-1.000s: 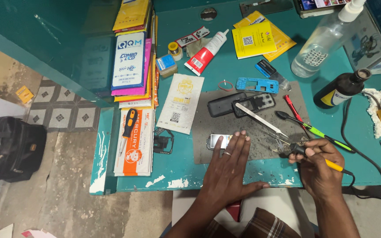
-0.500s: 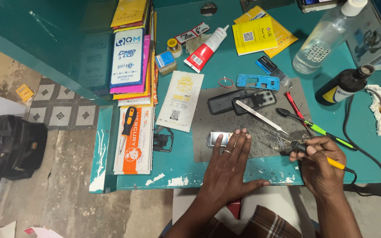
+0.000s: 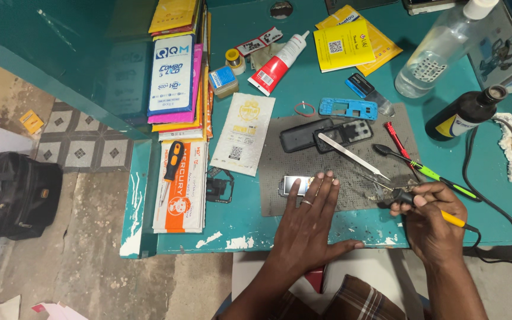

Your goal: The person uses tweezers to adjust a small component on a circuit board, then uses a soldering iron to apply solder to multiple points on the board. The person holds the board steady with one hand while manipulating the tools with the other.

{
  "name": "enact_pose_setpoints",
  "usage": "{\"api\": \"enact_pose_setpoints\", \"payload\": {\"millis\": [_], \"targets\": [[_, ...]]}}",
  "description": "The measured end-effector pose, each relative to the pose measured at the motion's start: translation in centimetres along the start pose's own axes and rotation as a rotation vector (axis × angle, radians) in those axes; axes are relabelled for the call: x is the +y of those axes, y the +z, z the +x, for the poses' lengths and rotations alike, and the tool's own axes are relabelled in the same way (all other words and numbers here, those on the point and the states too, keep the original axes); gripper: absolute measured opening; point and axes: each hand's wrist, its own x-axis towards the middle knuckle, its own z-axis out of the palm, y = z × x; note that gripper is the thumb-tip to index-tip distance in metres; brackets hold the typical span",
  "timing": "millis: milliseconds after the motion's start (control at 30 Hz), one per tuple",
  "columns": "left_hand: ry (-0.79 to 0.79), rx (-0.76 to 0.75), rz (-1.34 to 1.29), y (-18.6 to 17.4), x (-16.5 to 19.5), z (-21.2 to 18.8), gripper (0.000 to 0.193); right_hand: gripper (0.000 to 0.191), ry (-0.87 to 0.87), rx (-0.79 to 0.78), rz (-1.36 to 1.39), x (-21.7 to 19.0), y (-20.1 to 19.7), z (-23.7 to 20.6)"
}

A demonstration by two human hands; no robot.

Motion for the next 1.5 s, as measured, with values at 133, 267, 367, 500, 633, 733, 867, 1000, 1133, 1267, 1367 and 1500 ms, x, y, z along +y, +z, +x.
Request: {"api": "enact_pose_setpoints", "payload": {"millis": [133,267,367,500,633,733,867,1000,1133,1267,1367,1500], "targets": [[0.003,-0.010,0.004,0.03,0.01,0.10,0.118,0.011,-0.006,-0.005,-0.032,-0.03,-0.06,0.07],[0.007,-0.008,0.007,-0.04,0.04,0.16,0.116,0.011,-0.020,-0.015,-0.041,0.01,-0.01,0.06],[0.009,-0.010,0.014,-0.15,0.05,0.17,0.115,0.011,-0.011,-0.009,-0.032,0.01,0.01,0.05],[0.011,-0.006,0.010,-0.29,0.07,0.17,0.115,0.011,0.002,0.004,-0.032,-0.02,0.04,0.02],[0.008,-0.005,0.009,-0.33,0.10,0.16,0.115,0.011,0.006,0.008,-0.042,-0.06,0.09,0.05],[0.009,-0.005,0.015,-0.32,0.05,0.12,0.115,0.010,0.003,0.000,-0.023,-0.02,0.21,0.06],[0.013,-0.013,0.031,-0.23,0.00,0.17,0.115,0.010,0.003,0.003,-0.025,-0.07,0.31,0.01],[0.011,-0.016,0.024,-0.19,-0.01,0.17,0.115,0.010,0.005,0.002,-0.035,-0.13,0.38,0.07],[0.008,-0.033,0.018,-0.18,-0.02,0.19,0.115,0.010,0.011,0.002,-0.021,-0.17,0.39,0.09],[0.010,-0.034,0.028,-0.17,-0.04,0.24,0.116,0.009,0.012,0.013,-0.049,-0.15,0.43,0.06],[0.009,-0.028,0.028,-0.18,0.03,0.24,0.116,0.009,0.011,0.005,-0.030,-0.20,0.42,0.02],[0.008,-0.024,0.026,-0.23,0.03,0.15,0.116,0.010,0.011,0.005,-0.032,-0.20,0.48,-0.04]]}}
